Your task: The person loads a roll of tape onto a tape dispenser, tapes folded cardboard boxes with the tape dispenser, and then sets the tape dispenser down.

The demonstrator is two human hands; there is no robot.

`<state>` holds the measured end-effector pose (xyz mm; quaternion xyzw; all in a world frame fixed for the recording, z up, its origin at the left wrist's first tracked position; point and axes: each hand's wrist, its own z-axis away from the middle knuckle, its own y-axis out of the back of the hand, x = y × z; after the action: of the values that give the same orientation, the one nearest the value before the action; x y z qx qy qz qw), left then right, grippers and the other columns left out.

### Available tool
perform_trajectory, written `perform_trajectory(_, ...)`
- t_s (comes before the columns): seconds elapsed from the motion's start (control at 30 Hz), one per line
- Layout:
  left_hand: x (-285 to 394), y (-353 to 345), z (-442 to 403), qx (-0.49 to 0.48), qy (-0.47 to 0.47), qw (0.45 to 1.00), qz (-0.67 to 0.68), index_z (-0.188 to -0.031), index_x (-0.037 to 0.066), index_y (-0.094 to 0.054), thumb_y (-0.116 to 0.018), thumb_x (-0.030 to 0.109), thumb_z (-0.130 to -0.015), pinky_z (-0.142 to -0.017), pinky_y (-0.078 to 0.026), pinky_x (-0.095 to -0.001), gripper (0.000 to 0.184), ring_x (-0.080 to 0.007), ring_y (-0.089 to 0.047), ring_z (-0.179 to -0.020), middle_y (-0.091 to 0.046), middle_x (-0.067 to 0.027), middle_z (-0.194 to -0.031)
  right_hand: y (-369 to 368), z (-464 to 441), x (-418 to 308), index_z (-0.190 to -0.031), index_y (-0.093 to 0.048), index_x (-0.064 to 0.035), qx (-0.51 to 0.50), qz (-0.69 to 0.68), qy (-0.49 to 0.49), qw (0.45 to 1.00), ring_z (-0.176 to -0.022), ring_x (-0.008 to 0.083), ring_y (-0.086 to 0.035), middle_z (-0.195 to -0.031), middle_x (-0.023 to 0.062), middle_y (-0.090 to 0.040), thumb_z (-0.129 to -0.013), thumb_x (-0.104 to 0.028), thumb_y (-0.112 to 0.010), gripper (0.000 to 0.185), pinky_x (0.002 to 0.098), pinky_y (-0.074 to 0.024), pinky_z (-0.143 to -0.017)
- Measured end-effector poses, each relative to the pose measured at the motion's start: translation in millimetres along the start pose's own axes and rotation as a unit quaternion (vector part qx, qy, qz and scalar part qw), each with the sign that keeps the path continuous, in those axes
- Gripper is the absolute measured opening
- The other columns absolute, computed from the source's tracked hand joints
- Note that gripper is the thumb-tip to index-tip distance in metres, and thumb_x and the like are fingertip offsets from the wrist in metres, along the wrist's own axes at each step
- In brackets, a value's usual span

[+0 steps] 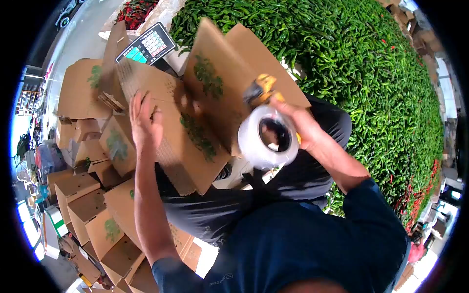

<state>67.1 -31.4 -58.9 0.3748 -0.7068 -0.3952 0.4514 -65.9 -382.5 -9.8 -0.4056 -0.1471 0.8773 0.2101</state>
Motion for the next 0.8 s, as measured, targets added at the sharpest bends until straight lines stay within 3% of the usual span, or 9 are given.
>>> perform_trajectory(0.07,-16.3,3.5,4.8,0.011,-0.043,0.999,0.012,-0.139,0.007,-0.051,-0.06,0.013,-0.088,-0.116,-0.028,-0.0445,0.052,-0.0365,-0.034,-0.14,-0.039,-0.0167,-0.151,8.5,-14.0,2.1,-0.106,-0.064,-0.0018,0.11,0.041,0.12,0.986,-0.062,0.0147,-0.065,-0.08,0.0085,-0.067,-0.099,-0.046,-0.056,0.045,0.0297,-0.0553,-0.057)
perform_trajectory(0.13,-15.6,4.0,4.2,0.016,-0.025,0.999,0.033,-0.141,0.007,-0.048,-0.059,0.014,-0.089,-0.116,-0.028,-0.0454,0.054,-0.037,-0.034,-0.141,-0.038,-0.0178,-0.151,0.1,-49.1,16.8,-0.125,-0.059,0.0004,0.135,0.033,0.253,0.958,-0.083,0.0099,-0.064,-0.097,0.0049,-0.066,-0.097,-0.035,-0.064,0.045,0.0267,-0.054,-0.073)
perform_trajectory(0.17,-13.2,2.7,3.2,0.024,-0.008,0.998,0.051,-0.143,0.007,-0.046,-0.059,0.015,-0.089,-0.116,-0.028,-0.0457,0.056,-0.0373,-0.032,-0.141,-0.038,-0.0179,-0.152,-2.9,-65.0,15.6,-0.136,-0.054,-0.0001,0.129,0.082,0.163,0.975,-0.095,0.0082,-0.06,-0.106,0.0023,-0.064,-0.095,-0.032,-0.068,0.053,0.0254,-0.0512,-0.082)
perform_trajectory(0.3,-8.7,4.0,5.7,0.01,0.017,0.999,-0.035,-0.148,0.008,-0.04,-0.058,0.018,-0.09,-0.117,-0.026,-0.0474,0.061,-0.0393,-0.026,-0.145,-0.033,-0.0194,-0.155,-17.6,-201.7,44.1,-0.13,-0.059,0.0007,-0.06,0.122,0.114,0.984,-0.094,0.0091,-0.061,-0.111,0.0045,-0.065,-0.094,-0.029,-0.069,0.048,0.0259,-0.0522,-0.081)
perform_trajectory(0.33,-6.1,5.5,5.6,-0.001,0.029,0.998,-0.047,-0.148,0.008,-0.04,-0.057,0.018,-0.09,-0.117,-0.025,-0.0477,0.061,-0.0398,-0.025,-0.145,-0.032,-0.0198,-0.155,-22.3,-244.1,52.6,-0.131,-0.059,0.0016,-0.058,0.21,0.126,0.968,-0.095,0.0092,-0.061,-0.111,0.0041,-0.065,-0.094,-0.027,-0.068,0.048,0.0253,-0.0522,-0.08)
perform_trajectory(0.43,1.0,11.7,6.3,-0.029,0.062,0.995,-0.073,-0.149,0.009,-0.038,-0.057,0.018,-0.091,-0.118,-0.024,-0.0487,0.062,-0.0407,-0.022,-0.146,-0.029,-0.0204,-0.157,-56.7,-296.0,39.3,-0.137,-0.057,-0.0043,-0.104,0.275,0.069,0.953,-0.107,0.0152,-0.06,-0.122,0.0102,-0.064,-0.093,-0.034,-0.068,0.054,0.0307,-0.0492,-0.091)
perform_trajectory(0.6,-0.2,16.5,8.8,-0.04,0.067,0.995,-0.062,-0.15,0.007,-0.038,-0.057,0.018,-0.091,-0.118,-0.022,-0.0484,0.063,-0.0397,-0.021,-0.147,-0.027,-0.0197,-0.158,-91.5,-343.3,22.6,-0.142,-0.053,-0.0136,-0.18,0.42,0.096,0.884,-0.119,0.0234,-0.057,-0.134,0.0126,-0.06,-0.092,-0.049,-0.064,0.062,0.0336,-0.0432,-0.101)
perform_trajectory(0.7,0.8,14.9,4.7,-0.033,0.058,0.997,-0.05,-0.149,0.006,-0.039,-0.056,0.015,-0.09,-0.118,-0.022,-0.0477,0.062,-0.0395,-0.022,-0.147,-0.029,-0.02,-0.157,-107.7,-392.2,34.6,-0.14,-0.056,-0.0176,-0.215,0.534,0.058,0.816,-0.111,0.0215,-0.06,-0.128,0.0113,-0.063,-0.089,-0.053,-0.064,0.063,0.035,-0.0477,-0.094)
perform_trajectory(0.8,-2.5,15.7,7.9,-0.025,0.037,0.998,-0.039,-0.149,0.005,-0.039,-0.054,0.011,-0.088,-0.118,-0.022,-0.049,0.063,-0.0413,-0.023,-0.146,-0.033,-0.0208,-0.155,-108.7,-384.1,34.6,-0.138,-0.057,-0.0165,-0.224,0.574,0.086,0.783,-0.088,0.0205,-0.066,-0.104,0.0116,-0.071,-0.088,-0.053,-0.064,0.063,0.0359,-0.0527,-0.079)
